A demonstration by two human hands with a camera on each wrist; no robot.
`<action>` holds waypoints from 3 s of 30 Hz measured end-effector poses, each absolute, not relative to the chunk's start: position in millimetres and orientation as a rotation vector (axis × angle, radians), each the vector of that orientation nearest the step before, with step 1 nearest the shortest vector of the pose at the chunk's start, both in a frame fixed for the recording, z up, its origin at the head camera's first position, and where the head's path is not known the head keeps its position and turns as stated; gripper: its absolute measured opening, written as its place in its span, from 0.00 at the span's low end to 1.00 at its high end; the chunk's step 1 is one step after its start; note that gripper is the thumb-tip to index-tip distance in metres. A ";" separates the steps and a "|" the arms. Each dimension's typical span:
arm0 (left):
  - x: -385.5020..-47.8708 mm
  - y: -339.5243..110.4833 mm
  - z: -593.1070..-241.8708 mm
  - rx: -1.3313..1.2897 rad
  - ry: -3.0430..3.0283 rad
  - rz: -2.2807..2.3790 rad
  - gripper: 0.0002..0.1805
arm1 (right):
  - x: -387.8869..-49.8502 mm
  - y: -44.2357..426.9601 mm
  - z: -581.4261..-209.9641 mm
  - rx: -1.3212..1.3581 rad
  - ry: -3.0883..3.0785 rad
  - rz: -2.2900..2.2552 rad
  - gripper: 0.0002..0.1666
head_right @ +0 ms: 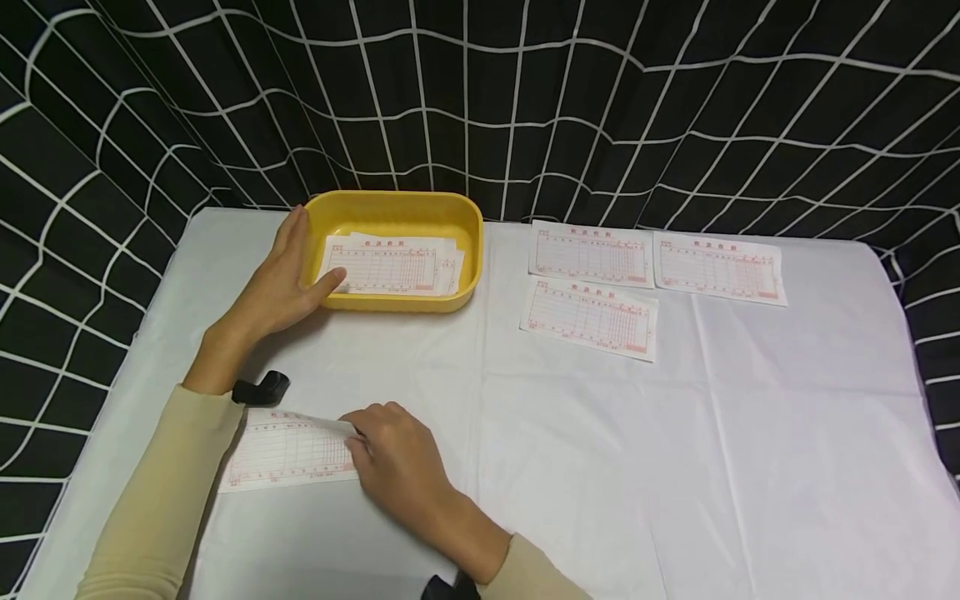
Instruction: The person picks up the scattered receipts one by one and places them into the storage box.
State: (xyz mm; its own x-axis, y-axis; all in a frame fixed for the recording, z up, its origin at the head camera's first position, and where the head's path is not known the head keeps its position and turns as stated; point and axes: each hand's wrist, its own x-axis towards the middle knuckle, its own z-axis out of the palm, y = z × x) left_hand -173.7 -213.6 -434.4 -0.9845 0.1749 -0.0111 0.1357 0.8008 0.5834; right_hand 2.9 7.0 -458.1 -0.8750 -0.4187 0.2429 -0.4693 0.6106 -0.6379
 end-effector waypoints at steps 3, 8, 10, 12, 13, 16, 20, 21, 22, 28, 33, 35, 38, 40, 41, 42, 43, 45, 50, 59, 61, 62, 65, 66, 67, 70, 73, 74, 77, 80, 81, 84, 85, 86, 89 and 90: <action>-174.8 -213.6 -434.4 0.248 2.922 0.942 0.57 | 0.4 9.6 -456.0 0.753 -2.762 1.182 0.09; -175.4 -213.9 -433.9 0.235 2.920 0.943 0.57 | -6.3 16.6 -449.9 0.730 -2.785 1.341 0.05; -175.5 -214.2 -433.6 0.231 2.922 0.943 0.57 | -9.9 20.3 -447.4 0.711 -2.794 1.416 0.04; -175.3 -214.5 -433.1 0.230 2.924 0.941 0.57 | -13.4 24.5 -445.4 0.692 -2.805 1.465 0.05; -175.2 -214.7 -432.9 0.230 2.925 0.940 0.57 | -15.0 26.6 -444.9 0.688 -2.811 1.475 0.06; -175.0 -214.8 -432.5 0.232 2.925 0.942 0.57 | -19.4 32.7 -443.2 0.690 -2.826 1.481 0.07; -175.2 -215.3 -432.5 0.235 2.925 0.944 0.57 | -25.0 40.1 -440.9 0.671 -2.823 1.525 0.05; -175.3 -215.5 -432.5 0.235 2.924 0.944 0.57 | -26.5 41.8 -440.4 0.655 -2.824 1.550 0.05; -175.5 -215.6 -432.7 0.236 2.922 0.946 0.57 | -27.9 43.6 -440.1 0.639 -2.823 1.579 0.04; -176.1 -214.9 -435.4 0.252 2.908 0.959 0.57 | -36.5 57.7 -435.8 0.528 -2.830 1.675 0.03; -173.9 -214.7 -435.4 0.250 2.912 0.953 0.57 | -43.4 72.4 -429.9 0.405 -2.824 1.729 0.06; -173.5 -214.9 -435.1 0.251 2.913 0.954 0.57 | -47.2 78.9 -427.8 0.364 -2.824 1.771 0.07; -173.5 -215.8 -434.5 0.251 2.921 0.946 0.57 | -54.3 89.1 -424.3 0.328 -2.826 1.791 0.07; -173.8 -216.5 -434.5 0.249 2.924 0.940 0.57 | -59.3 95.4 -421.8 0.311 -2.824 1.792 0.07; -174.1 -216.7 -434.6 0.249 2.924 0.937 0.57 | -61.9 98.3 -420.8 0.301 -2.820 1.792 0.06; -174.4 -216.8 -434.8 0.250 2.923 0.940 0.57 | -64.4 101.3 -419.1 0.292 -2.814 1.789 0.06; -174.8 -216.8 -435.0 0.251 2.921 0.942 0.57 | -66.7 104.0 -417.8 0.282 -2.810 1.788 0.06; -175.5 -216.5 -435.4 0.254 2.919 0.951 0.57 | -71.3 108.5 -415.5 0.252 -2.803 1.800 0.06; -176.5 -215.2 -436.4 0.247 2.921 0.963 0.57 | -82.4 116.4 -407.9 0.161 -2.804 1.838 0.09; -177.9 -214.7 -436.5 0.269 2.924 0.968 0.57 | -109.2 131.5 -386.4 0.072 -2.701 1.945 0.13; -177.9 -214.9 -436.5 0.274 2.925 0.968 0.57 | -116.8 134.8 -380.9 0.061 -2.669 1.963 0.14; -177.9 -215.0 -436.7 0.277 2.927 0.967 0.56 | -120.7 136.4 -378.2 0.057 -2.660 1.963 0.14; -177.1 -215.2 -436.9 0.271 2.926 0.954 0.57 | -131.7 139.8 -370.0 0.053 -2.656 1.937 0.14; -176.8 -215.0 -437.0 0.270 2.923 0.957 0.57 | -135.3 140.5 -367.6 0.054 -2.659 1.921 0.14; -176.6 -214.9 -437.3 0.269 2.920 0.960 0.57 | -138.8 141.0 -365.3 0.051 -2.661 1.909 0.14; -176.1 -214.3 -437.6 0.267 2.913 0.963 0.57 | -149.5 141.9 -360.5 0.051 -2.672 1.862 0.14; -176.5 -214.4 -438.0 0.266 2.916 0.956 0.57 | -159.8 140.1 -356.7 0.060 -2.673 1.830 0.15; -176.4 -214.4 -437.7 0.266 2.919 0.950 0.57 | -163.1 138.9 -355.9 0.065 -2.674 1.819 0.15; -176.4 -214.7 -437.1 0.268 2.926 0.945 0.57 | -171.9 133.3 -353.3 0.096 -2.689 1.775 0.14; -176.2 -214.8 -437.0 0.273 2.924 0.947 0.57 | -179.5 126.9 -352.6 0.128 -2.719 1.713 0.12; -176.3 -214.8 -437.1 0.273 2.924 0.948 0.57 | -181.7 124.5 -352.7 0.146 -2.731 1.691 0.11; -176.1 -214.6 -436.7 0.265 2.923 0.943 0.57 | -187.6 117.7 -354.3 0.189 -2.755 1.630 0.10; -176.1 -214.5 -436.6 0.262 2.923 0.941 0.57 | -189.3 115.6 -355.3 0.206 -2.766 1.608 0.10; -175.9 -214.4 -436.2 0.258 2.922 0.940 0.57 | -190.9 113.4 -356.6 0.220 -2.777 1.581 0.10; -176.0 -213.6 -435.3 0.252 2.919 0.939 0.57 | -193.2 107.0 -360.1 0.251 -2.806 1.539 0.10; -176.2 -213.3 -435.1 0.252 2.919 0.939 0.58 | -193.4 104.6 -361.1 0.257 -2.815 1.533 0.10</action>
